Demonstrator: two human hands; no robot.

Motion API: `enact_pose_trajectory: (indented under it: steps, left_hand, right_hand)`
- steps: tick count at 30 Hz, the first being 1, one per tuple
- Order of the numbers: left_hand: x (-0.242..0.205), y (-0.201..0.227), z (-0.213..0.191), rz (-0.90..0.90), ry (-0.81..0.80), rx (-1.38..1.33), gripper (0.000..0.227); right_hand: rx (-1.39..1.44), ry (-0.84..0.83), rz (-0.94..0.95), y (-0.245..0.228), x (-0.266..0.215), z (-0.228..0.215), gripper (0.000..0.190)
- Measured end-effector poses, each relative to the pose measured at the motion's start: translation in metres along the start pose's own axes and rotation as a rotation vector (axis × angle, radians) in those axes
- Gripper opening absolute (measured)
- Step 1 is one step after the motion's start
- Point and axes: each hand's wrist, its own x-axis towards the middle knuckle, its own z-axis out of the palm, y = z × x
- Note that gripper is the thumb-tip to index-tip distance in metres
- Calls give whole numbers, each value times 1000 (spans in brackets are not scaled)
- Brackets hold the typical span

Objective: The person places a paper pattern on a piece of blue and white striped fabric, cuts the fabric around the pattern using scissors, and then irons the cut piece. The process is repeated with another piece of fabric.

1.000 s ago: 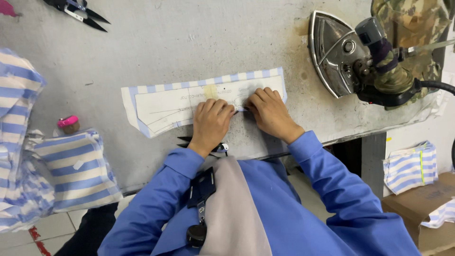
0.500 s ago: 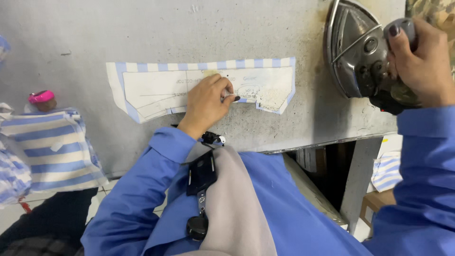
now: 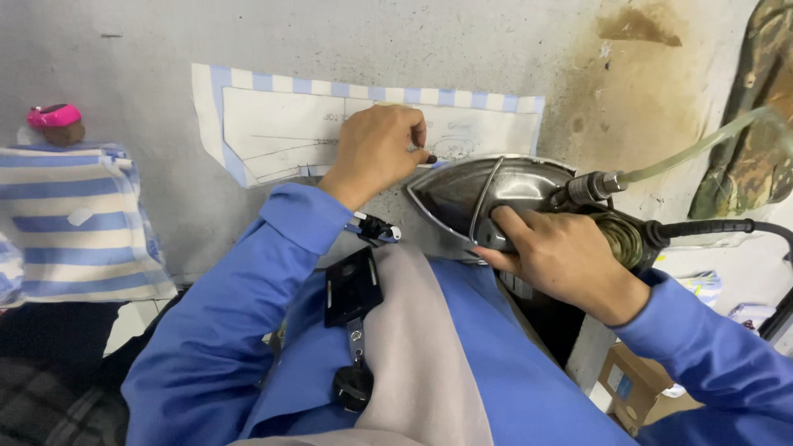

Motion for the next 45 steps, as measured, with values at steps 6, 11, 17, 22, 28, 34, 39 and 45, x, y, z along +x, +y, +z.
enact_pose_trajectory:
  steps: [6, 11, 17, 22, 28, 34, 39, 45]
  left_hand:
    - [-50, -17, 5, 195, 300, 120, 6]
    - [-79, -46, 7, 219, 493, 336, 32]
    - [-60, -54, 0, 113, 387, 162, 10]
    - [-46, -54, -10, -45, 262, 21, 12]
    - [-41, -51, -18, -127, 137, 45, 12]
    - [-44, -56, -14, -30, 164, 51, 7]
    - [-86, -48, -34, 57, 301, 88, 12]
    - [-85, -66, -24, 91, 372, 235, 14]
  right_hand:
    - [-71, 102, -20, -4, 22, -3, 38]
    - [-52, 101, -15, -10, 36, -7, 39]
    - [29, -75, 120, 8, 29, -2, 42]
    - [16, -107, 338, 32, 10, 12, 43]
    - [145, 30, -92, 14, 9, -1, 41]
    - [-53, 144, -2, -33, 31, 5, 38]
    - [-80, 150, 87, -45, 59, -12, 42]
    - [-9, 2, 153, -35, 62, -18, 46]
